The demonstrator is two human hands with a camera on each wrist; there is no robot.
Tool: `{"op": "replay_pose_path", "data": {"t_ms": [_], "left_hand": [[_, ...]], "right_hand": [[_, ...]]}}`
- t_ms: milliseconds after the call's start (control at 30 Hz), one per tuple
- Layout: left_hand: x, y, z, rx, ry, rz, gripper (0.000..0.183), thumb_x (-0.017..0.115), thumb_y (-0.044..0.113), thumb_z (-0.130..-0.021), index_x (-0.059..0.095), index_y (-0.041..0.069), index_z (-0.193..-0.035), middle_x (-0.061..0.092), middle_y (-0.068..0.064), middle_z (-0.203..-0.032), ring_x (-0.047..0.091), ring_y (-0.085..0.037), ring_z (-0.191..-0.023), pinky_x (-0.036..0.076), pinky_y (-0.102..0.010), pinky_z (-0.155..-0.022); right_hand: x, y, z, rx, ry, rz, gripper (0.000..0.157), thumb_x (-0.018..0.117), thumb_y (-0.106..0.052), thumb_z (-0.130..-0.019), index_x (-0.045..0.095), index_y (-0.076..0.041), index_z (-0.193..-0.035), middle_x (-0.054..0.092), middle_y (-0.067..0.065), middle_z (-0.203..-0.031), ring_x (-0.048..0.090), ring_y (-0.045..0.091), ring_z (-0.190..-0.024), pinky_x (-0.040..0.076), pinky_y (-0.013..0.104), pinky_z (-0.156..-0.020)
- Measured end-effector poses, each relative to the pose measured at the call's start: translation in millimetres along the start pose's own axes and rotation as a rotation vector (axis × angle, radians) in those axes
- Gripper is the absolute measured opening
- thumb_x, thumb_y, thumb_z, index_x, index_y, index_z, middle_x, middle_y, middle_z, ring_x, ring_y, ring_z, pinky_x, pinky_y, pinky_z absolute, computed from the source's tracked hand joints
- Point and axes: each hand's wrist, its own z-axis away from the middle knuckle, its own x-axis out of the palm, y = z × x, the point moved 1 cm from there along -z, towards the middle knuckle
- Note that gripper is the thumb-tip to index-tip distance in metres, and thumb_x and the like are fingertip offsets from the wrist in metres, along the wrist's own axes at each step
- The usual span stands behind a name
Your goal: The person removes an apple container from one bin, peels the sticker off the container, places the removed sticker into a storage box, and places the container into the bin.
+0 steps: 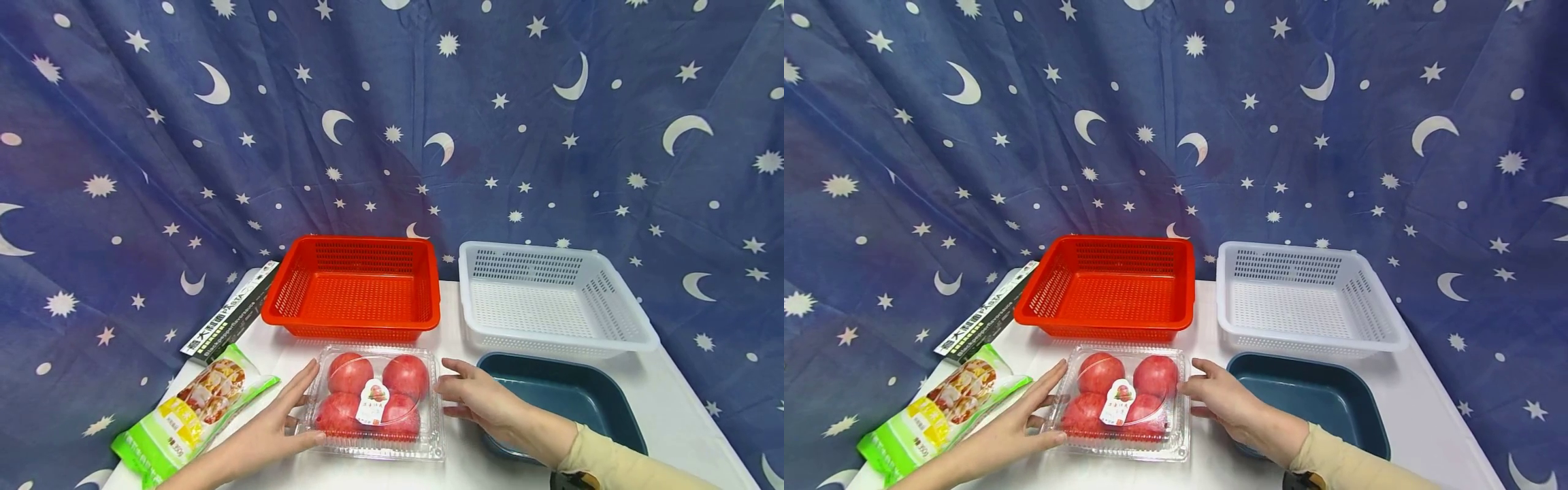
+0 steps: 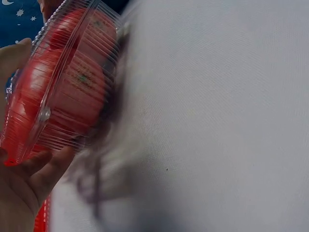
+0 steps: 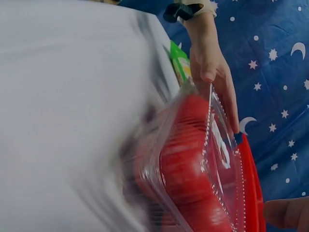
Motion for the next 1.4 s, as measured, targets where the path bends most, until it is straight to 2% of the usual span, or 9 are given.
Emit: {"op": "replay_pose_path", "data": {"t_ms": [200, 300, 400, 533, 700, 800, 967, 1067, 1400], "left_hand": [[3.3, -0.7, 2.9, 0.034, 0.009, -0.030, 0.098, 0.078, 0.038, -0.092, 0.016, 0.022, -0.166, 0.004, -0.002, -0.172, 0.032, -0.038, -0.147, 0.049, -0.035, -0.103], [5.0, -0.7, 3.8, 0.025, 0.025, -0.026, 0.097, 0.079, 0.038, -0.091, 0.018, 0.023, -0.165, 0.005, 0.002, -0.172, 0.029, -0.034, -0.149, 0.049, -0.035, -0.104], [6.3, -1.7, 4.4, 0.025, 0.034, -0.020, 0.096, 0.079, 0.037, -0.091, 0.019, 0.022, -0.165, 0.006, 0.003, -0.172, 0.028, -0.034, -0.149, 0.048, -0.036, -0.105], [8.0, -4.7, 4.1, 0.033, 0.044, 0.005, 0.093, 0.077, 0.032, -0.093, 0.019, 0.021, -0.165, 0.006, 0.003, -0.172, 0.028, -0.037, -0.149, 0.048, -0.038, -0.105], [9.8, -6.9, 3.3, 0.050, 0.060, 0.028, 0.090, 0.076, 0.027, -0.095, 0.020, 0.020, -0.165, 0.009, -0.001, -0.172, 0.039, -0.044, -0.141, 0.049, -0.037, -0.102], [10.1, -7.2, 2.8, 0.042, 0.059, 0.042, 0.090, 0.076, 0.027, -0.095, 0.021, 0.019, -0.165, 0.010, -0.001, -0.172, 0.043, -0.047, -0.138, 0.049, -0.035, -0.101], [9.8, -7.3, 2.0, 0.026, 0.055, 0.059, 0.092, 0.077, 0.029, -0.094, 0.020, 0.019, -0.165, 0.009, 0.000, -0.172, 0.041, -0.048, -0.138, 0.049, -0.034, -0.101], [10.2, -8.0, 1.9, 0.029, 0.056, 0.062, 0.092, 0.077, 0.029, -0.094, 0.020, 0.020, -0.165, 0.008, 0.001, -0.172, 0.041, -0.049, -0.139, 0.049, -0.035, -0.102], [10.2, -9.5, 1.7, 0.016, 0.052, 0.061, 0.092, 0.077, 0.031, -0.094, 0.019, 0.025, -0.165, 0.008, 0.001, -0.172, 0.039, -0.049, -0.139, 0.048, -0.041, -0.103]], "right_hand": [[-3.9, -9.3, -1.4, -0.144, 0.090, 0.175, 0.064, 0.071, -0.014, -0.092, 0.046, -0.003, -0.151, 0.052, 0.021, -0.146, 0.051, 0.039, -0.132, 0.041, 0.061, -0.107], [-5.5, -12.9, -4.7, -0.234, 0.104, 0.285, 0.057, 0.070, -0.016, -0.093, 0.054, -0.010, -0.147, 0.054, 0.017, -0.146, 0.045, 0.041, -0.137, 0.037, 0.064, -0.109], [-5.8, -15.8, -9.8, -0.332, 0.106, 0.397, 0.049, 0.069, -0.018, -0.094, 0.060, -0.015, -0.142, 0.058, 0.010, -0.144, 0.046, 0.037, -0.138, 0.035, 0.063, -0.111], [-1.8, -20.5, -16.8, -0.455, 0.087, 0.544, 0.039, 0.067, -0.018, -0.095, 0.066, -0.016, -0.134, 0.064, 0.001, -0.135, 0.052, 0.029, -0.132, 0.038, 0.061, -0.110], [8.6, -28.4, -20.8, -0.588, 0.079, 0.733, 0.030, 0.071, -0.018, -0.094, 0.073, -0.017, -0.123, 0.069, -0.002, -0.124, 0.057, 0.027, -0.122, 0.046, 0.055, -0.102], [16.0, -33.4, -22.4, -0.634, 0.066, 0.805, 0.025, 0.072, -0.017, -0.093, 0.076, -0.017, -0.118, 0.070, -0.002, -0.116, 0.058, 0.025, -0.113, 0.049, 0.051, -0.095], [29.8, -39.7, -26.6, -0.654, -0.045, 0.874, 0.023, 0.072, -0.016, -0.094, 0.077, -0.013, -0.116, 0.071, -0.003, -0.111, 0.057, 0.017, -0.105, 0.050, 0.042, -0.092], [38.6, -41.7, -29.9, -0.690, -0.085, 0.953, 0.024, 0.073, -0.017, -0.093, 0.078, -0.014, -0.116, 0.071, -0.004, -0.109, 0.057, 0.013, -0.101, 0.049, 0.035, -0.088], [54.9, -46.3, -45.3, -0.796, -0.182, 1.109, 0.024, 0.075, -0.019, -0.091, 0.080, -0.020, -0.114, 0.066, -0.007, -0.100, 0.051, 0.010, -0.092, 0.043, 0.028, -0.082]]}}
